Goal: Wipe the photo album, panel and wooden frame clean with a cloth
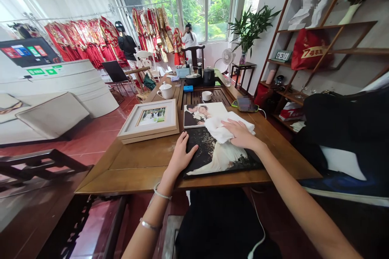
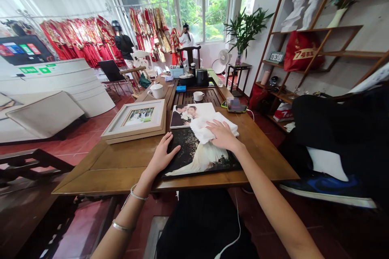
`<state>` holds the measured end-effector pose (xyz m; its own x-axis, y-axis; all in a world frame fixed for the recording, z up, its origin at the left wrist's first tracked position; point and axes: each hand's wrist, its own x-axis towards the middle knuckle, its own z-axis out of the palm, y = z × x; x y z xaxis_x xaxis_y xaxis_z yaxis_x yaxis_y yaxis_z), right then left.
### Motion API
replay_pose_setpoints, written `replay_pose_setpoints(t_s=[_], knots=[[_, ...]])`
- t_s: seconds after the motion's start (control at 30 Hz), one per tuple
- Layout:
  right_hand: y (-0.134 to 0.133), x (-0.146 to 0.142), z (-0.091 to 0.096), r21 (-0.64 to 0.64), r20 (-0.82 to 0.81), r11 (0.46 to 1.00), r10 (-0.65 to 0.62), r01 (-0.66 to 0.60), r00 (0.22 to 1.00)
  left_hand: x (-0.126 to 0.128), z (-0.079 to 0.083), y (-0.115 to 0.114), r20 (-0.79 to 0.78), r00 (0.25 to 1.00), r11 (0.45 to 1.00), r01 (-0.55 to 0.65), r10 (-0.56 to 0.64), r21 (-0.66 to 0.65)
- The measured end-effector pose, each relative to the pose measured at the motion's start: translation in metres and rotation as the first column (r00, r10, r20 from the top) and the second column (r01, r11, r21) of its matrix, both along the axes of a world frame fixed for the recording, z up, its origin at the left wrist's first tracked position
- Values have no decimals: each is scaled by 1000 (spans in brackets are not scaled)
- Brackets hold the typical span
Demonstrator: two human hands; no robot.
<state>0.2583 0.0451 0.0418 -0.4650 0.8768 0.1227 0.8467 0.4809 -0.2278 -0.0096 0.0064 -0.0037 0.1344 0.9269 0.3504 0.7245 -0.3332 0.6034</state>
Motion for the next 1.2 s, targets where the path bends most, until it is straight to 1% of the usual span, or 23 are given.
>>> replay_pose_setpoints(t_s=[0.1, 0.17, 0.23, 0.37, 0.43, 0.5, 0.57, 0.63, 0.77, 0.87, 1.0, 1.1, 1.2], knots=[[-24, -10, 0, 37, -14, 993, 108, -108, 994, 0, 0, 0, -9, 1000, 1000, -8, 8, -10], [-47, -13, -2, 60, -38, 978, 204, -202, 978, 0, 0, 0, -10, 1000, 1000, -1, 1, -3], [-73, -12, -2, 70, -54, 963, 264, -260, 963, -1, 0, 0, -7, 1000, 1000, 9, -9, 9], [-114, 4, 1, 30, -71, 958, 286, -284, 956, 0, 0, -1, 3, 1000, 1000, 1, -1, 10], [-126, 16, 2, -4, -73, 955, 297, -298, 952, 1, 1, -1, 2, 1000, 1000, -3, 3, 1], [-130, 28, 2, -25, -74, 959, 279, -281, 957, 1, 1, -1, -2, 1000, 1000, -3, 3, -5], [-127, 39, 1, -32, -74, 967, 251, -254, 965, 1, 2, -1, -6, 1000, 1000, -2, 2, -5], [-117, 47, -1, -16, -79, 974, 223, -225, 972, 1, 2, -2, -10, 1000, 1000, -2, 2, -6], [-82, 49, -6, 49, -82, 989, 141, -138, 987, 2, 3, -2, -15, 1000, 1000, -5, 5, -8], [-52, 36, -7, 65, -58, 995, 81, -77, 995, 1, 4, -3, -13, 1000, 1000, 0, 0, -8], [-23, 4, -4, 69, -28, 998, 9, -7, 1000, 0, 2, -1, -17, 1000, 1000, -3, 3, 0], [-15, -15, -4, 81, -7, 997, 0, 1, 1000, -1, -3, 3, -3, 1000, 1000, -6, 6, 16], [-24, -22, -6, 94, 3, 995, 39, -39, 999, -2, -8, 6, 32, 999, 999, 3, -4, 39]])
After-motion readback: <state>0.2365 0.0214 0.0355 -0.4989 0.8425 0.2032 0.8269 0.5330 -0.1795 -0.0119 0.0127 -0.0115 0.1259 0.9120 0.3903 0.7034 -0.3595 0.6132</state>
